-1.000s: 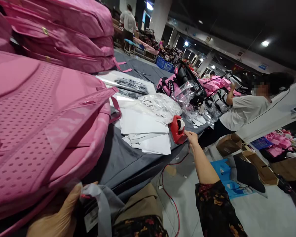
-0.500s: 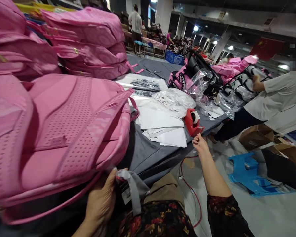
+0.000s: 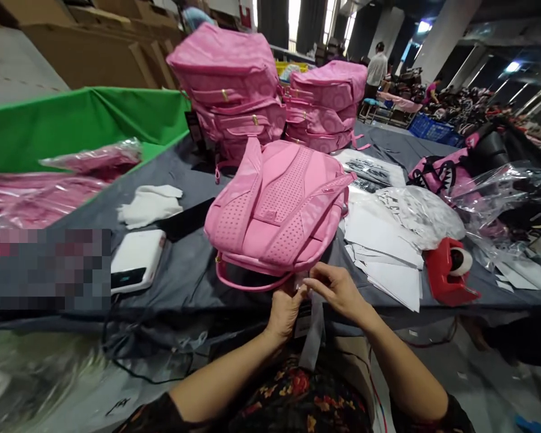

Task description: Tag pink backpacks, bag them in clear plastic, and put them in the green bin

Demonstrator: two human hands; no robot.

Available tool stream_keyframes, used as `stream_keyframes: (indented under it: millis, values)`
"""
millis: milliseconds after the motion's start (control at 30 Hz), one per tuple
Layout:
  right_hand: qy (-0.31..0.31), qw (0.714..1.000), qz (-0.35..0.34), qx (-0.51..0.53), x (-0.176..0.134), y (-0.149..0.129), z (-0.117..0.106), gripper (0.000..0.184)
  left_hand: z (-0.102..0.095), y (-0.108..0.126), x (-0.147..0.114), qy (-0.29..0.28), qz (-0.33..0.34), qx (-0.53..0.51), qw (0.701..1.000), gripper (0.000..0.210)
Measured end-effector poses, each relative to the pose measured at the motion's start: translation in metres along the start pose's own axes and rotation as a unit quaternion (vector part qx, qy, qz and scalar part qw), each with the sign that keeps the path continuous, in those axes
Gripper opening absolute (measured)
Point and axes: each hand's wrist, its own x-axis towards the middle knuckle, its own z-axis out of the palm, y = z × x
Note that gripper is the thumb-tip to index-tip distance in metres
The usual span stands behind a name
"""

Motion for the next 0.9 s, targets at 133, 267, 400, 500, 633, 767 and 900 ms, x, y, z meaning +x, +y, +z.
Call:
stream_keyframes:
  millis: [133, 267, 400, 500, 633, 767, 900]
  values:
    - [0.000, 0.980, 0.033, -0.198, 0.010, 0.003, 0.005, 0.019, 0.000, -0.001, 0.000, -0.016, -0.003, -0.015, 1.000, 0.051]
    - [0.002, 0.966, 0.058, -0.250, 0.011, 0.001, 0.008, 0.011, -0.004, -0.001, -0.003, -0.059, -0.016, -0.044, 0.997, 0.050]
    - [-0.016, 0.987, 0.055, -0.151, 0.007, 0.003, -0.003, 0.014, -0.009, -0.013, -0.002, 0.020, -0.054, -0.080, 0.995, 0.049]
    - [-0.043, 0.996, 0.066, -0.031, 0.004, 0.015, -0.007, 0.019, -0.007, -0.018, 0.001, 0.040, -0.074, -0.117, 0.990, 0.052]
    - [-0.037, 0.996, 0.081, 0.007, 0.006, 0.034, 0.006, 0.017, -0.002, -0.010, 0.003, 0.038, -0.087, -0.134, 0.986, 0.054]
    - [-0.032, 0.998, 0.051, -0.013, 0.006, 0.033, 0.017, 0.023, 0.001, 0.000, -0.002, 0.045, -0.108, -0.134, 0.984, 0.057]
    - [0.005, 0.995, 0.077, -0.061, 0.006, 0.030, 0.009, 0.033, 0.005, -0.001, -0.003, 0.034, -0.087, -0.128, 0.987, 0.056]
